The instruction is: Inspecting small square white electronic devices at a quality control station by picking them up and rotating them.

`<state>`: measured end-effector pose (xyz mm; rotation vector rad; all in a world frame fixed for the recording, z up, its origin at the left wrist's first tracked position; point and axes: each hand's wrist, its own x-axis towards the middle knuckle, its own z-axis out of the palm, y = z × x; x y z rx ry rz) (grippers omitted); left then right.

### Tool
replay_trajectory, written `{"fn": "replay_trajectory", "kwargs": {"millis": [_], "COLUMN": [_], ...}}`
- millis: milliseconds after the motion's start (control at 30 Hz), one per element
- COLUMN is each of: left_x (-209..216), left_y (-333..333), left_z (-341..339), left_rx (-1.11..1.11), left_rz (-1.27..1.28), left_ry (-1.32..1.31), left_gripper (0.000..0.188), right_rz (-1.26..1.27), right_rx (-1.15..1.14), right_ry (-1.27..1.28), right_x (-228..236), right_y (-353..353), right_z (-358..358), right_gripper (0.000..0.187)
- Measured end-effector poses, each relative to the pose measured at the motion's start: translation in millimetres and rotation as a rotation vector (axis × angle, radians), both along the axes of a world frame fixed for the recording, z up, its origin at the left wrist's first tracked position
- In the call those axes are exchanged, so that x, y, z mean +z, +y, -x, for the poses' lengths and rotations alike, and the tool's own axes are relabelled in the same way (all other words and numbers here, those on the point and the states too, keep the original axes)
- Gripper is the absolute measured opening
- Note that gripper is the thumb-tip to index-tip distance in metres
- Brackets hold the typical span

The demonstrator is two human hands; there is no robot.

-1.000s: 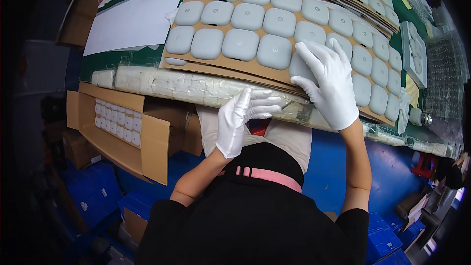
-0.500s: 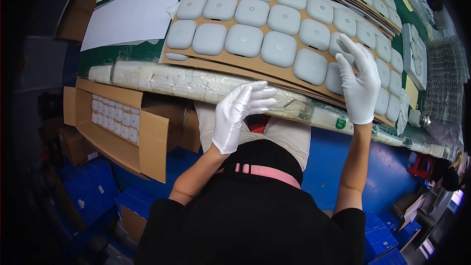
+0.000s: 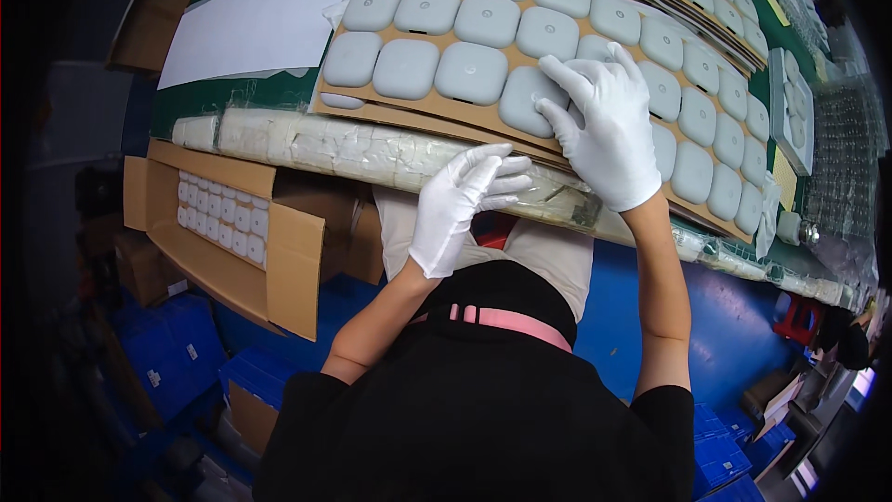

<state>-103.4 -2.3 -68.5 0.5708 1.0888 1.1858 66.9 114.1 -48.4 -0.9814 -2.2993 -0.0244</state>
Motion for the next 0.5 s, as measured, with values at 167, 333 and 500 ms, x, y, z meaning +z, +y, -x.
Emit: {"fn": "replay_trajectory", "kwargs": {"millis": [167, 333, 500], "left_x": [-3, 1, 8], "left_y": [4, 15, 3], "left_z": [7, 11, 7], "left_rx": [-0.016, -0.027, -0.006], "left_rz": [0.049, 0.068, -0.158], "left_ry": [-0.033, -0.031, 0.422], "left_gripper": [0.034, 0.032, 0.027], "right_rz": [0.012, 0.055, 0.056], "right_rx": [0.084, 0.132, 0.072], "right_ry": [-0.012, 0.016, 0.062], "right_x": [5, 4, 12], "right_y": [-9, -18, -30], "right_z": [0, -1, 1], "right_gripper": [0.036, 0.039, 0.044]}}
